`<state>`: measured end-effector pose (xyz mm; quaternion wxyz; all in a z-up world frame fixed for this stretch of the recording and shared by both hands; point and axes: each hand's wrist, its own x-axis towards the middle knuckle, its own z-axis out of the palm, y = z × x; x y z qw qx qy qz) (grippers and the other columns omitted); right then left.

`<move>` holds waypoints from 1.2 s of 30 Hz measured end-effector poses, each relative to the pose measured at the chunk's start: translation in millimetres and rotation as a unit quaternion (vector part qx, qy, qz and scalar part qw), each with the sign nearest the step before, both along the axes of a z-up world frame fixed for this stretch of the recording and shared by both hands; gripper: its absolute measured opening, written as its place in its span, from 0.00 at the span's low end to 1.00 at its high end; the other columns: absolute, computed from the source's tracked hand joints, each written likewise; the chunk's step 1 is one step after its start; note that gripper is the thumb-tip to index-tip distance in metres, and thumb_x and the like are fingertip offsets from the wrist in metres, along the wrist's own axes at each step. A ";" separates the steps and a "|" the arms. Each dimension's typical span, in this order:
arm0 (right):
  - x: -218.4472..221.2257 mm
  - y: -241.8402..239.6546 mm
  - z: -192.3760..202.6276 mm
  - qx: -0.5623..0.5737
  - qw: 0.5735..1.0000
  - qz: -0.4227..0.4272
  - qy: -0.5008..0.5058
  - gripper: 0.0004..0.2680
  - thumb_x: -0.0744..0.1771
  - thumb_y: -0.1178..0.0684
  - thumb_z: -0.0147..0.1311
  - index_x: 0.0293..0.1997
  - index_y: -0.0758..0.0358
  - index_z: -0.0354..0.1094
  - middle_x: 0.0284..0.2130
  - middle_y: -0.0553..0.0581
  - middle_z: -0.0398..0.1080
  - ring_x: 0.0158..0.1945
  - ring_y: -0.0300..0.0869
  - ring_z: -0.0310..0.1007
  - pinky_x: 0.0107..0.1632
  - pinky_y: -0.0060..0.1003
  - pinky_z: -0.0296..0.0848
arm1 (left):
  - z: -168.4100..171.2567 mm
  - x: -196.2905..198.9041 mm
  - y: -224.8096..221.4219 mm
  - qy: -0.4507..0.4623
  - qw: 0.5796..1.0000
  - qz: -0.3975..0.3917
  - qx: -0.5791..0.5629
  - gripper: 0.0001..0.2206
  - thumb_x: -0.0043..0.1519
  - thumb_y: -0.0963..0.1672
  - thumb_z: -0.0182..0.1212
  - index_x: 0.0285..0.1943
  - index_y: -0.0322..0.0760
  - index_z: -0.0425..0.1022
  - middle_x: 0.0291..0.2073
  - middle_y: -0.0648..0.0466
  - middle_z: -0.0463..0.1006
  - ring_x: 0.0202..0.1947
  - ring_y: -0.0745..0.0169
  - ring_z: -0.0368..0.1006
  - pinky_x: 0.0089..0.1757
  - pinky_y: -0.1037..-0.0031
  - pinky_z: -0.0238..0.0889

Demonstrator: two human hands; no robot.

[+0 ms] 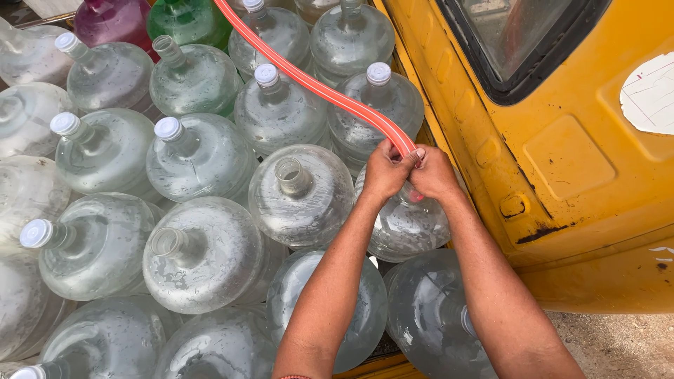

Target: Filling large plastic water jugs with a hose in the bed of a yellow transport vehicle.

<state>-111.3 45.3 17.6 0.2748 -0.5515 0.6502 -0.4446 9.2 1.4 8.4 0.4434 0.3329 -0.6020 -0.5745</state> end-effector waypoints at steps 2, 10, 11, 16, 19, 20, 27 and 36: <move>0.0 -0.3 -1.2 -0.003 1.000 0.004 -0.002 0.08 0.63 0.58 0.57 0.44 0.64 0.76 0.32 0.56 0.80 0.35 0.37 0.78 0.39 0.35 0.75 | 0.6 0.6 0.1 -0.012 1.000 0.007 -0.002 0.14 0.60 0.44 0.69 0.49 0.31 0.73 0.38 0.48 0.84 0.37 0.65 0.80 0.41 0.73 0.74; 0.9 1.0 0.5 -0.002 1.000 0.011 -0.027 0.07 0.64 0.59 0.55 0.44 0.66 0.76 0.31 0.55 0.79 0.32 0.36 0.77 0.34 0.34 0.74 | 1.3 1.1 1.2 -0.050 0.998 0.026 -0.008 0.16 0.58 0.46 0.70 0.48 0.31 0.74 0.39 0.47 0.85 0.37 0.64 0.81 0.41 0.71 0.75; 0.6 0.3 0.2 -0.002 1.000 0.014 -0.027 0.07 0.64 0.59 0.55 0.44 0.66 0.76 0.31 0.55 0.79 0.32 0.36 0.77 0.34 0.34 0.74 | -0.1 0.3 -0.3 -0.051 0.998 0.029 -0.008 0.16 0.58 0.46 0.70 0.48 0.31 0.74 0.39 0.47 0.85 0.37 0.64 0.81 0.41 0.71 0.75; -0.1 1.2 -2.1 0.017 0.998 0.013 -0.051 0.07 0.64 0.60 0.54 0.44 0.66 0.75 0.31 0.56 0.78 0.31 0.37 0.75 0.33 0.35 0.73 | -6.2 -1.0 -1.7 -0.041 0.999 0.028 -0.019 0.17 0.58 0.46 0.70 0.49 0.30 0.73 0.39 0.47 0.85 0.37 0.63 0.82 0.41 0.71 0.75; -6.8 -3.3 -12.6 -0.021 0.999 0.021 -0.026 0.07 0.63 0.61 0.56 0.43 0.68 0.75 0.31 0.56 0.78 0.32 0.36 0.75 0.34 0.34 0.73 | -1.9 0.0 -1.0 -0.058 0.998 0.030 -0.020 0.17 0.58 0.46 0.71 0.48 0.30 0.74 0.39 0.46 0.85 0.38 0.63 0.81 0.41 0.71 0.75; -6.0 -3.1 -10.4 -0.024 0.999 0.023 -0.026 0.07 0.63 0.61 0.56 0.43 0.68 0.75 0.31 0.56 0.78 0.32 0.36 0.75 0.34 0.34 0.73 | -3.4 -1.8 -2.4 -0.058 0.998 0.032 -0.022 0.17 0.58 0.46 0.71 0.48 0.30 0.74 0.39 0.46 0.85 0.38 0.63 0.81 0.41 0.71 0.75; 5.0 3.8 4.9 0.021 0.998 0.024 -0.062 0.07 0.65 0.61 0.53 0.44 0.66 0.75 0.28 0.53 0.76 0.27 0.35 0.73 0.27 0.34 0.72 | -9.8 -1.6 -3.4 -0.046 0.998 0.045 -0.024 0.18 0.57 0.46 0.71 0.49 0.30 0.73 0.40 0.46 0.84 0.37 0.63 0.81 0.41 0.71 0.75; 6.2 6.8 11.3 0.046 0.997 0.008 -0.059 0.07 0.64 0.61 0.53 0.43 0.67 0.74 0.26 0.54 0.74 0.25 0.36 0.72 0.26 0.35 0.72 | -4.3 -1.4 -1.1 -0.071 0.996 0.049 -0.029 0.17 0.57 0.47 0.71 0.47 0.30 0.75 0.39 0.47 0.85 0.37 0.62 0.81 0.41 0.70 0.75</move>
